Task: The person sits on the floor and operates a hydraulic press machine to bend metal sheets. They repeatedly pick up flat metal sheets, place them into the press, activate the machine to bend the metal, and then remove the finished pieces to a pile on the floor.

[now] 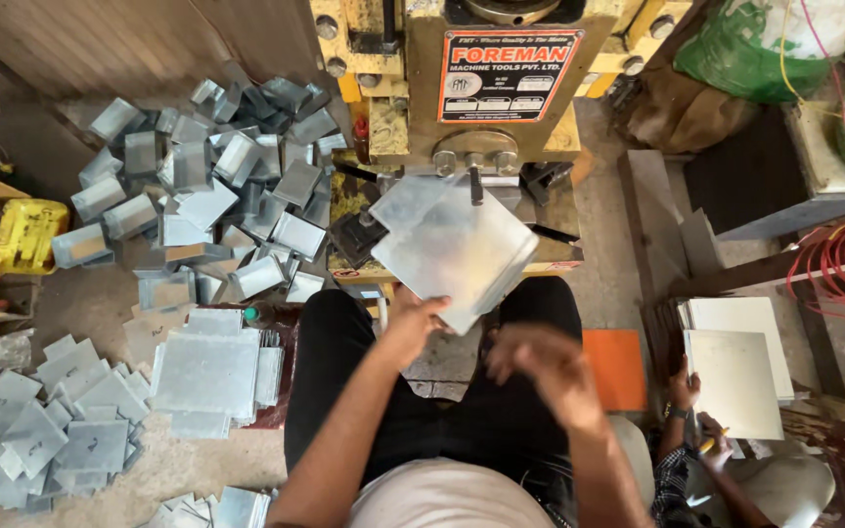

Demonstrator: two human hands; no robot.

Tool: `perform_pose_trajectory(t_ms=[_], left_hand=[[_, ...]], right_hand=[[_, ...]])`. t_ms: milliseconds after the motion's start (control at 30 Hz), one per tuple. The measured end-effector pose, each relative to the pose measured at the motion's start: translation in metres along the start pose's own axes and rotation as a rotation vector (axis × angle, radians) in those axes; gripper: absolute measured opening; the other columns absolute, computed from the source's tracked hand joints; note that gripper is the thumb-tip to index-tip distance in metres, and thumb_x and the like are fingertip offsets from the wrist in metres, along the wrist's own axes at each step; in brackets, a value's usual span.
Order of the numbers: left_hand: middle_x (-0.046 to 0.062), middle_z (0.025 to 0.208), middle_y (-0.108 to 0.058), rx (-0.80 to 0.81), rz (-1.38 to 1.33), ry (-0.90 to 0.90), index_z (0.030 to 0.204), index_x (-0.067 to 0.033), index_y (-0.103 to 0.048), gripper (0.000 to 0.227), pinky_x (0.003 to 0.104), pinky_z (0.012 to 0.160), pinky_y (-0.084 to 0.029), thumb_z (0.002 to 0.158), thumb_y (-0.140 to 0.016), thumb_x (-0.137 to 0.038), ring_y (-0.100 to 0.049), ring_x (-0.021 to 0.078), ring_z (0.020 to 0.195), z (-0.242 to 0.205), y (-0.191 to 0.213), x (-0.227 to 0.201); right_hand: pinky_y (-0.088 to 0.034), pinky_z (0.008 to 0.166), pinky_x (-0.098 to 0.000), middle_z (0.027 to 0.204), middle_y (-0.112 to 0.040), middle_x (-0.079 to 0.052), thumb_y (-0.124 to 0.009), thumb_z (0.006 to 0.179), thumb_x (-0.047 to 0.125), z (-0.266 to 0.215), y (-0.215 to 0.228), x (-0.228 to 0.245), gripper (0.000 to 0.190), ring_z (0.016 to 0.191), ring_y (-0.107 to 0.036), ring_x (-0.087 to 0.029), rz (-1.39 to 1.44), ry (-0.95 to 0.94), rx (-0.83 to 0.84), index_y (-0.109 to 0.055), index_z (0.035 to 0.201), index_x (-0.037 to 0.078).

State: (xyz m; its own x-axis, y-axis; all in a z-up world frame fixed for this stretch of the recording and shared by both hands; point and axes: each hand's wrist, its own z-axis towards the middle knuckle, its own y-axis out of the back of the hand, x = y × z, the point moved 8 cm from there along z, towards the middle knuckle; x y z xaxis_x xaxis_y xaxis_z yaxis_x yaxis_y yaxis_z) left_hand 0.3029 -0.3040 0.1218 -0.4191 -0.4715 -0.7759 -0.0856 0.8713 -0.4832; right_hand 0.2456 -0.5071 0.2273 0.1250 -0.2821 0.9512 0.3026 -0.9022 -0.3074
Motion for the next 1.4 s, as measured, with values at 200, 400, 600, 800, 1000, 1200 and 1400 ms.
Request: perform_pose_trajectory(t_ms=[200,400,600,800,1000,1200,1400], left_hand=[[0.014,0.119,-0.067,-0.046,-0.237,-0.027,0.134,0.0007,-0.053,0.048,0.042,0.089,-0.057,0.089,-0.067,-0.007,-0.068,0.0265,0.106,0.035,0.030,-0.018],[0.007,0.112,-0.070,-0.315,-0.321,-0.146,0.138,0.0021,-0.055,0.043,0.033,0.080,-0.059,0.100,-0.059,-0.019,-0.069,0.0162,0.098,-0.006,0.052,-0.013],[0.006,0.068,-0.063,-0.119,0.307,-0.132,0.149,-0.0078,-0.049,0.047,0.026,0.040,-0.035,0.103,-0.051,-0.016,-0.046,0.0102,0.043,-0.040,0.033,-0.044],[0.001,0.061,-0.049,-0.017,0.093,-0.154,0.151,-0.0109,-0.048,0.047,0.025,0.038,-0.028,0.106,-0.052,-0.019,-0.037,0.0073,0.041,-0.011,0.028,-0.055],[0.005,0.068,-0.055,-0.030,0.006,-0.120,0.142,-0.0001,-0.055,0.038,0.027,0.041,-0.030,0.109,-0.051,-0.019,-0.043,0.0097,0.046,-0.006,0.036,-0.042],[0.006,0.067,-0.058,-0.057,-0.085,-0.060,0.142,-0.0063,-0.057,0.042,0.026,0.041,-0.033,0.108,-0.044,-0.028,-0.047,0.0095,0.045,-0.012,0.032,-0.054],[0.005,0.068,-0.057,-0.050,-0.142,-0.045,0.145,-0.0083,-0.052,0.048,0.026,0.043,-0.034,0.109,-0.042,-0.038,-0.048,0.0105,0.046,-0.012,0.033,-0.052]], right_hand=[[-0.054,0.072,-0.0312,0.116,-0.068,-0.010,-0.056,0.107,0.022,0.069,0.102,-0.021,0.036,0.092,-0.070,-0.018,-0.347,-0.058,-0.496,-0.057,0.136,0.002],[-0.051,0.049,-0.0280,0.097,-0.068,-0.011,-0.055,0.105,0.013,0.083,0.084,-0.101,0.036,0.065,-0.069,-0.020,0.168,-0.184,-0.311,-0.054,0.139,0.002],[-0.062,0.063,-0.0313,0.103,-0.071,-0.016,-0.048,0.101,0.005,0.065,0.083,-0.092,0.039,0.076,-0.075,-0.024,0.297,-0.154,-0.405,-0.052,0.139,-0.001],[-0.065,0.075,-0.0347,0.111,-0.070,-0.018,-0.046,0.102,0.004,0.074,0.071,-0.073,0.041,0.084,-0.076,-0.028,0.357,-0.071,-0.397,-0.048,0.143,-0.003],[-0.064,0.079,-0.0351,0.115,-0.069,-0.019,-0.045,0.104,0.013,0.075,0.065,-0.059,0.044,0.086,-0.075,-0.028,0.389,-0.085,-0.355,-0.047,0.145,-0.004],[-0.063,0.083,-0.0353,0.125,-0.068,-0.020,-0.046,0.107,0.034,0.077,0.056,-0.051,0.054,0.089,-0.074,-0.027,0.433,-0.074,-0.322,-0.046,0.144,-0.004],[-0.062,0.084,-0.0360,0.126,-0.067,-0.022,-0.043,0.109,0.044,0.075,0.055,-0.050,0.061,0.092,-0.073,-0.028,0.423,-0.073,-0.328,-0.045,0.146,-0.004]])
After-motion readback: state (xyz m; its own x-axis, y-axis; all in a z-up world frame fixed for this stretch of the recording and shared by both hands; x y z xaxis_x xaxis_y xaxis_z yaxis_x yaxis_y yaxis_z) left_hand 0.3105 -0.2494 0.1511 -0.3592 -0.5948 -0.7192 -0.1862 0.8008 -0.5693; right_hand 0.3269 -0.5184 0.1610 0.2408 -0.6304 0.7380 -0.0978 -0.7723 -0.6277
